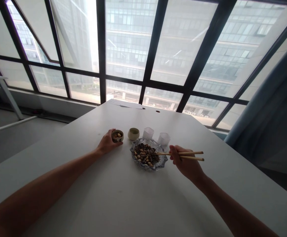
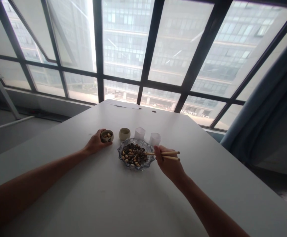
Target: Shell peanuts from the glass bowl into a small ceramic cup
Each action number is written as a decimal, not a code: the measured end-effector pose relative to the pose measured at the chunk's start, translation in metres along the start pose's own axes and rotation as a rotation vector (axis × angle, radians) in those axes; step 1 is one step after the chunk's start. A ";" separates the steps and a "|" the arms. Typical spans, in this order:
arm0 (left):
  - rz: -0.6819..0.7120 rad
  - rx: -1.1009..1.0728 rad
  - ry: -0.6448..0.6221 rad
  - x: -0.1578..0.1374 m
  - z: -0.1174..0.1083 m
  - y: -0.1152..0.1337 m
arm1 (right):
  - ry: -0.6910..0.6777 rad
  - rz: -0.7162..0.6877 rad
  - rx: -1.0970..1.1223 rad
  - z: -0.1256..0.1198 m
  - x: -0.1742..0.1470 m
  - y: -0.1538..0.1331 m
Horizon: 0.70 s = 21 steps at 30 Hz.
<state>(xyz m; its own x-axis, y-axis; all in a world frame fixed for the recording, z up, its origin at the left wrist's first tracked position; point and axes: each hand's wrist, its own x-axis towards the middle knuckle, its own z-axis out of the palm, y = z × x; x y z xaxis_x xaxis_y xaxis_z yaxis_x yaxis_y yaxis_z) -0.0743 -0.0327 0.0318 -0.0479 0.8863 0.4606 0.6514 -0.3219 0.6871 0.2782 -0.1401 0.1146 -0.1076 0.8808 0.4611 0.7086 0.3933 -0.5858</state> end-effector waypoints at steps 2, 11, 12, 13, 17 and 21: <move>0.043 -0.015 0.030 -0.001 0.001 -0.001 | 0.022 0.001 0.025 -0.002 0.000 -0.001; 0.191 -0.056 0.095 -0.002 0.003 0.001 | 0.297 0.058 0.513 0.034 0.043 -0.041; 0.195 -0.056 0.092 -0.002 0.003 0.002 | 0.254 0.035 0.543 0.045 0.049 -0.047; 0.197 -0.057 0.089 -0.002 0.003 0.002 | 0.212 0.017 0.560 0.057 0.055 -0.052; 0.204 -0.065 0.072 -0.002 0.003 0.003 | 0.074 -0.023 0.591 0.095 0.075 -0.065; 0.190 -0.050 0.061 -0.002 0.003 0.002 | -0.006 -0.055 0.603 0.102 0.083 -0.061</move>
<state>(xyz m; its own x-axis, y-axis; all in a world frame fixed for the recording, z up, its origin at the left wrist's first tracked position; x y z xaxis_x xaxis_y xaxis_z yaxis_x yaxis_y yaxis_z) -0.0706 -0.0343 0.0307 0.0251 0.7867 0.6168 0.6150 -0.4986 0.6109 0.1548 -0.0643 0.1210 -0.1383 0.8557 0.4987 0.1817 0.5169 -0.8365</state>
